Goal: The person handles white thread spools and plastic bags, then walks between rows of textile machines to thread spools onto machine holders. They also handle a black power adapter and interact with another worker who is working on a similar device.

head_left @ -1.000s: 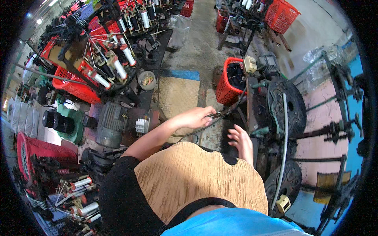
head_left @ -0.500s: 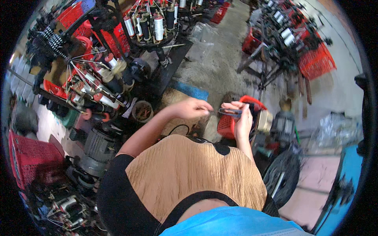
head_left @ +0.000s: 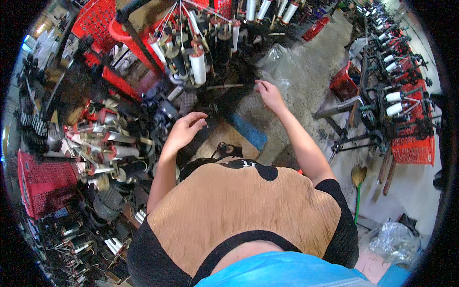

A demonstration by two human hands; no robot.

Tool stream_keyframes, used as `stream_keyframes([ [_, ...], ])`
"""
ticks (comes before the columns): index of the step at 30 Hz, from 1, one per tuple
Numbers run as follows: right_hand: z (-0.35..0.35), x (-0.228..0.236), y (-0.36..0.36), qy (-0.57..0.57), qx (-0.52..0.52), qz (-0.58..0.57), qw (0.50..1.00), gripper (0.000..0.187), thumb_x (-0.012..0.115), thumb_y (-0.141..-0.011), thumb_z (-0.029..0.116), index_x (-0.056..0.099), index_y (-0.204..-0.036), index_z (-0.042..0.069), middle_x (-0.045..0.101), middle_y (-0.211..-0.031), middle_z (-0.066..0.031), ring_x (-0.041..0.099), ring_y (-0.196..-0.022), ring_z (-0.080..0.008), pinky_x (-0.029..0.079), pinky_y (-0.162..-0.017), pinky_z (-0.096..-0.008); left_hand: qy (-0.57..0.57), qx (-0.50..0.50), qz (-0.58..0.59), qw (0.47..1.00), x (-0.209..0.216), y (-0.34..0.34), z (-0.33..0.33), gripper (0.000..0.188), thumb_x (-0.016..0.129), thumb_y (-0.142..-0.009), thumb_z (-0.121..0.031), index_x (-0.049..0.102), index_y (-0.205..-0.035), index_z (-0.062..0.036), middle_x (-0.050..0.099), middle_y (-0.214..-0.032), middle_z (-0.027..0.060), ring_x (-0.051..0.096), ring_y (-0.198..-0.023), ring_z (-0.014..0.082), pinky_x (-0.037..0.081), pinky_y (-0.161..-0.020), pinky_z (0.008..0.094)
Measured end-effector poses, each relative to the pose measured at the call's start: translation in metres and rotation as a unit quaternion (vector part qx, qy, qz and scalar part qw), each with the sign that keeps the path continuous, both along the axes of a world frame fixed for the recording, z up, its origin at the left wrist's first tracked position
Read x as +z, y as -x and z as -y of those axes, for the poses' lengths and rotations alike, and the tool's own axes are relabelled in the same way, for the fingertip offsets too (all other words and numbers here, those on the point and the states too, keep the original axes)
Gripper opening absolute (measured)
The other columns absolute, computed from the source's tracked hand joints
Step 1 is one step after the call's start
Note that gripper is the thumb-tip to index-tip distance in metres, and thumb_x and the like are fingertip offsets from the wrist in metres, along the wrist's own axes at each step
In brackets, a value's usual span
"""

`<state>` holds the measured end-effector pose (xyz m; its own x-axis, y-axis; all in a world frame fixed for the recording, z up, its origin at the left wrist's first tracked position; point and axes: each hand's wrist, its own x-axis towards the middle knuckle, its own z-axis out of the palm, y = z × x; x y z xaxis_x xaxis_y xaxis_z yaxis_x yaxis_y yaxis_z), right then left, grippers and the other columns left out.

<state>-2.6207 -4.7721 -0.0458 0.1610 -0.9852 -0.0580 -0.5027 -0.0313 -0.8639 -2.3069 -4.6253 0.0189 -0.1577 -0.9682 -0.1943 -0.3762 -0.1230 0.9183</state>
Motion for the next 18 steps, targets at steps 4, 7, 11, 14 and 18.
stream_keyframes([
  [4, 0.128, -0.053, -0.016, 0.071, -0.04, -0.132, 0.988, 0.081, 0.068, -0.081, 0.05, 0.043, -0.136, -0.004, 0.055, -0.127, -0.0253, 0.053, -0.12, -0.0365, 0.041, -0.102, -0.0401, 0.091, 0.0, 0.122, 0.988, 0.004, 0.014, 0.059, 0.028, 0.061, -0.091, -0.016, 0.061, -0.115, -0.0006, 0.069, -0.093, 0.0146, 0.066, -0.085, 0.0211, 0.05, -0.079, 0.0321],
  [7, 0.197, -0.086, -0.026, 0.194, -0.044, -0.164, 0.966, 0.1, 0.081, -0.071, 0.044, 0.031, -0.141, -0.007, 0.052, -0.131, -0.0229, 0.051, -0.123, -0.0298, 0.041, -0.102, -0.0359, 0.128, 0.002, 0.1, 0.987, 0.009, 0.024, 0.093, 0.029, 0.062, -0.091, -0.017, 0.061, -0.115, -0.0011, 0.068, -0.094, 0.0152, 0.065, -0.083, 0.0222, 0.05, -0.077, 0.0329],
  [11, 0.243, -0.099, -0.028, 0.152, 0.127, 0.091, 0.976, 0.098, 0.087, -0.065, 0.019, 0.031, -0.141, -0.007, 0.052, -0.133, -0.0141, 0.05, -0.121, -0.0203, 0.039, -0.104, -0.0333, 0.096, 0.022, 0.095, 0.991, 0.015, 0.027, 0.113, 0.029, 0.062, -0.091, -0.018, 0.061, -0.114, -0.0015, 0.068, -0.098, 0.0143, 0.065, -0.084, 0.0223, 0.051, -0.077, 0.0336],
  [14, 0.246, -0.102, -0.025, 0.008, 0.106, 0.228, 0.968, 0.106, 0.09, -0.056, 0.022, 0.033, -0.139, -0.01, 0.046, -0.137, -0.0227, 0.045, -0.128, -0.0286, 0.035, -0.108, -0.038, 0.022, 0.092, 0.123, 0.988, 0.016, 0.029, 0.111, 0.029, 0.063, -0.091, -0.02, 0.062, -0.114, -0.0024, 0.068, -0.098, 0.0134, 0.065, -0.084, 0.0211, 0.051, -0.078, 0.0337],
  [18, 0.246, -0.097, -0.016, 0.188, 0.097, 0.009, 0.977, 0.101, 0.088, -0.056, 0.037, 0.041, -0.132, -0.011, 0.047, -0.132, -0.028, 0.045, -0.126, -0.0382, 0.036, -0.107, -0.0401, -0.019, 0.208, 0.094, 0.973, 0.016, 0.051, 0.103, 0.029, 0.062, -0.092, -0.018, 0.061, -0.115, -0.0015, 0.068, -0.095, 0.0118, 0.064, -0.083, 0.0168, 0.051, -0.077, 0.0316],
])
